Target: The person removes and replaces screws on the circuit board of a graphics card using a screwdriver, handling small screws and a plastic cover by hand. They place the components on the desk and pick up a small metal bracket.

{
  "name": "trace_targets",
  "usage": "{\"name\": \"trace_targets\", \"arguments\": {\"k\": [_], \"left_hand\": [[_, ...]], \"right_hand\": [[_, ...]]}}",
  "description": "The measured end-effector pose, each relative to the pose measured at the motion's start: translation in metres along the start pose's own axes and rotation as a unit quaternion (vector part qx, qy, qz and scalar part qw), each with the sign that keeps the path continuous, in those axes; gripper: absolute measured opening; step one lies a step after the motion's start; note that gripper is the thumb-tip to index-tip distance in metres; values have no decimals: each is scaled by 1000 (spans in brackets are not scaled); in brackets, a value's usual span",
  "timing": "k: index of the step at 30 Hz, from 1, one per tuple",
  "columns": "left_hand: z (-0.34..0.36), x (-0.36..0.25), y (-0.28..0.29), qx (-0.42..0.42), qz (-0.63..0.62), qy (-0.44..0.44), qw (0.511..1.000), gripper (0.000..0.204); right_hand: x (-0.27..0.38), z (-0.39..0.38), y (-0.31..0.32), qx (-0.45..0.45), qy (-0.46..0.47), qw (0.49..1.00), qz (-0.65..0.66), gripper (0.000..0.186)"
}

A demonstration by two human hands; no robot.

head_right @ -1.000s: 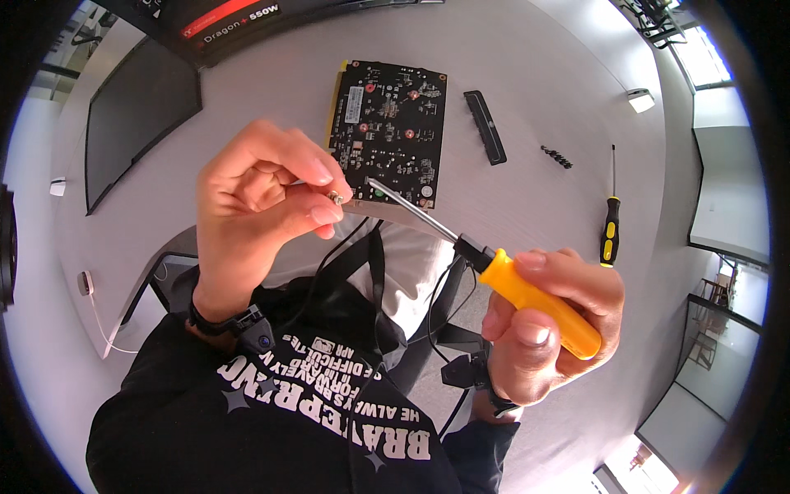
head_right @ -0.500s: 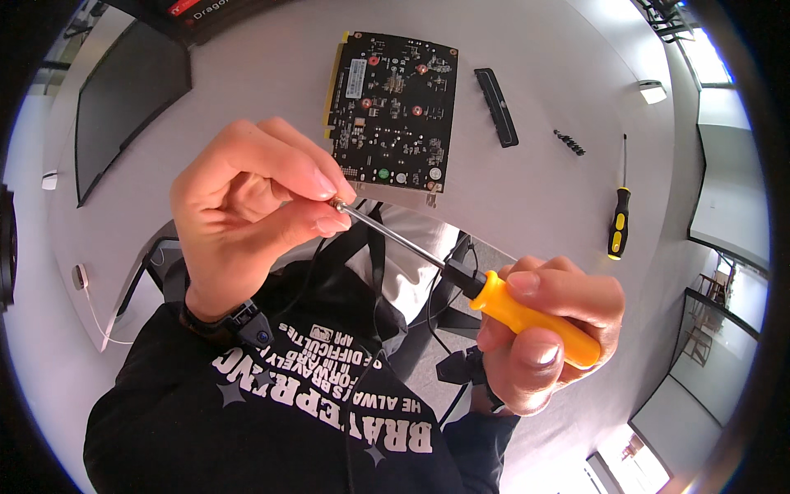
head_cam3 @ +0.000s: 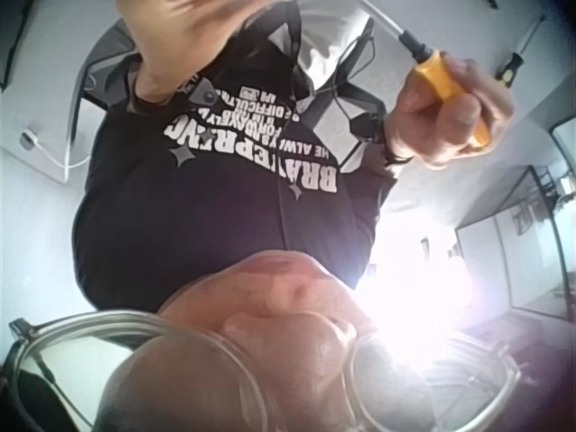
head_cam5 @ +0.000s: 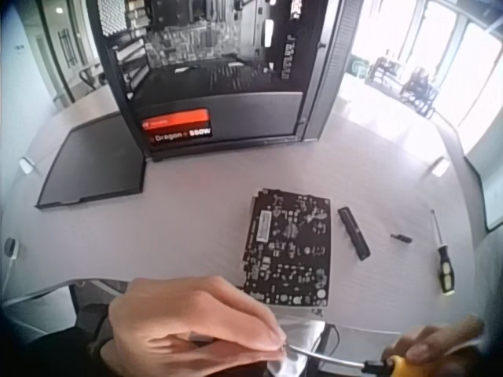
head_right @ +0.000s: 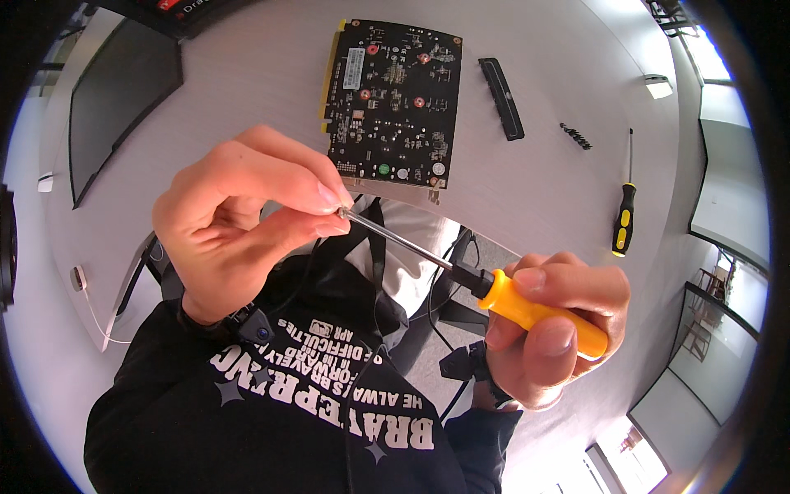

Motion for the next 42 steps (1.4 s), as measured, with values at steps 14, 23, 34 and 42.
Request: {"name": "trace_targets", "arguments": {"k": [14,23,34,42], "left_hand": [[1,10,-1,48,144,37,988,24],[11,34,2,75,211,74,972,20],[47,76,38,-35,223,164,960,10],[66,92,32,14,292,142,946,17]], "right_hand": [[-16,8,-5,-3,-36,997,-69,42],[-45,15,-1,-7,-35,996,-85,40],[-116,24,33,-86,-68,992,-56,34],[-126,14,38,-109,-114,986,61,34]]}}
Point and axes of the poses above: each hand's wrist, its own z-axis towards the middle knuckle, its own y-axis out of the back of the hand, x = y × z, the point moved 8 cm from there along z, towards the middle knuckle, and after that the axes turned 3 degrees about -x, right-handed, at the moved point
